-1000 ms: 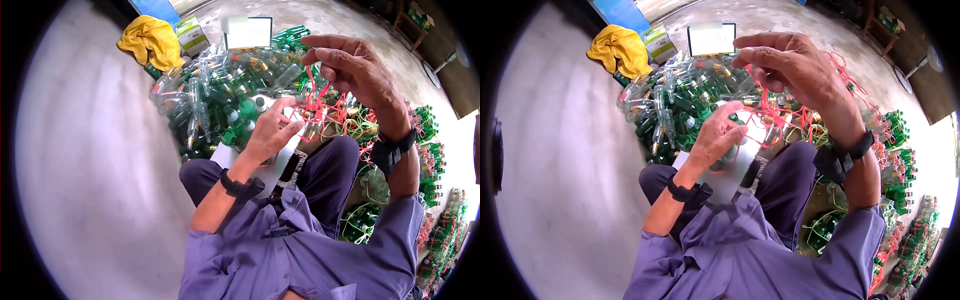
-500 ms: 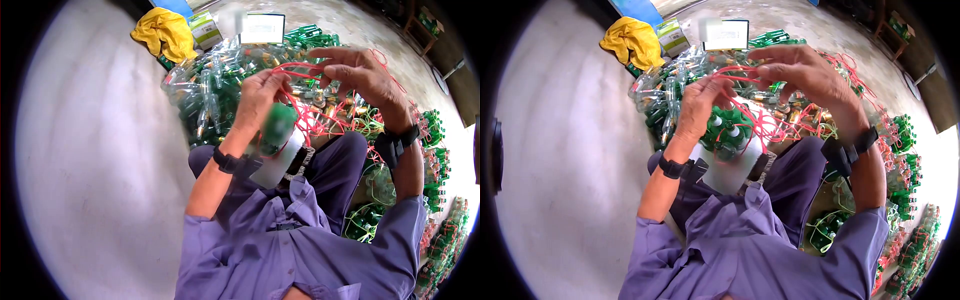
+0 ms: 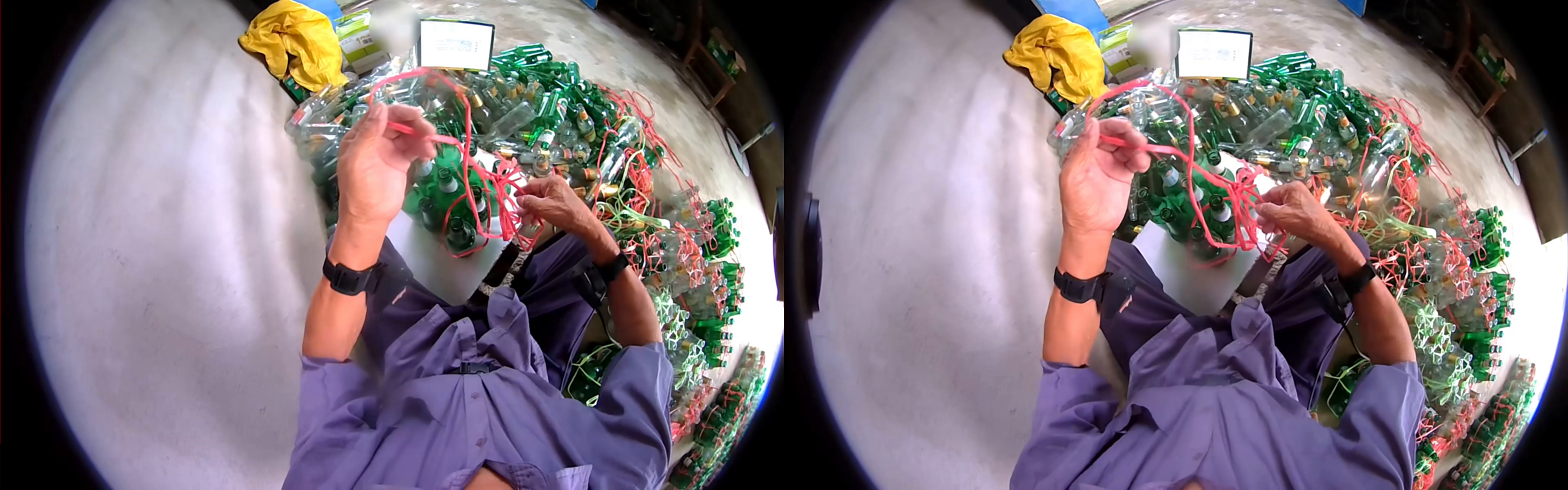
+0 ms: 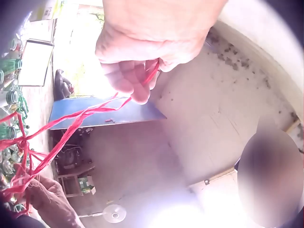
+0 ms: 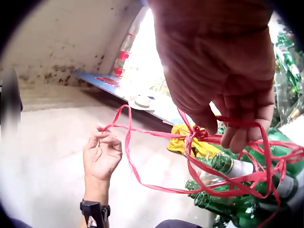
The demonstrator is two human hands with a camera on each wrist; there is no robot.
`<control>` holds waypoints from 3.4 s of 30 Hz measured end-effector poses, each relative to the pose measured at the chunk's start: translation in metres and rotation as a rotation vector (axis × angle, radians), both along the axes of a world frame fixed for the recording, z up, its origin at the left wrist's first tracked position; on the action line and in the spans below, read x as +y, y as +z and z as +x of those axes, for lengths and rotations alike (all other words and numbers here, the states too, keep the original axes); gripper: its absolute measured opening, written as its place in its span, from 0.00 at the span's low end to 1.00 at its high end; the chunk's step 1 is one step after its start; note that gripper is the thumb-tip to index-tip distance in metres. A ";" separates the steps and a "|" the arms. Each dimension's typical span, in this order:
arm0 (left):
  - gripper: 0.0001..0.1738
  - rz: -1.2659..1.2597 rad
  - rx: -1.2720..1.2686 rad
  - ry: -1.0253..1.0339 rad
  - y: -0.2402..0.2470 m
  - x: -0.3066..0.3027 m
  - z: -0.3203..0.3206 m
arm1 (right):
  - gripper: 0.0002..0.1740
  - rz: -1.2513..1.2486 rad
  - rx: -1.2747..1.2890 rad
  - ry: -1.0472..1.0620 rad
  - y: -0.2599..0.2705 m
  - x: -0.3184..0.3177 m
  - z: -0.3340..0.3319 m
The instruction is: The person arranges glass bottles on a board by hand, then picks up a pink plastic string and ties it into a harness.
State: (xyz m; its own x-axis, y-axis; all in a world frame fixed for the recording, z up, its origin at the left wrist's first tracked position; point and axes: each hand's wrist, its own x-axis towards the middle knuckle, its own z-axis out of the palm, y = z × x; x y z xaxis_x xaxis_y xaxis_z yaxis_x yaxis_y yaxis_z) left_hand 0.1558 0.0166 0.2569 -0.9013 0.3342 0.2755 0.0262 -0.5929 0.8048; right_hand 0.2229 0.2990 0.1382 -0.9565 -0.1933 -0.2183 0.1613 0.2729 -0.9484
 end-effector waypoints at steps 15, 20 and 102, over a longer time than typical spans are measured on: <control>0.16 -0.922 0.131 -0.378 -0.075 -0.075 0.067 | 0.19 -0.758 0.000 -0.282 0.005 0.018 0.005; 0.23 -1.318 0.439 -0.514 -0.091 -0.065 0.086 | 0.17 -1.057 0.029 -0.240 -0.008 0.030 0.001; 0.05 -0.917 0.363 0.128 -0.127 0.030 0.087 | 0.10 -0.241 0.080 -0.439 -0.010 -0.069 0.086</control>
State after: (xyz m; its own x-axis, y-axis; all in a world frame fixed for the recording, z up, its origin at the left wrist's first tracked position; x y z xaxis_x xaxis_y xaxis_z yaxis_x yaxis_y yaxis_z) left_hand 0.2426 0.0469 0.1303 -0.8576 0.4624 0.2251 0.3819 0.2794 0.8809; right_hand 0.3093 0.2296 0.1284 -0.9708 0.1953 -0.1394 0.1356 -0.0324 -0.9902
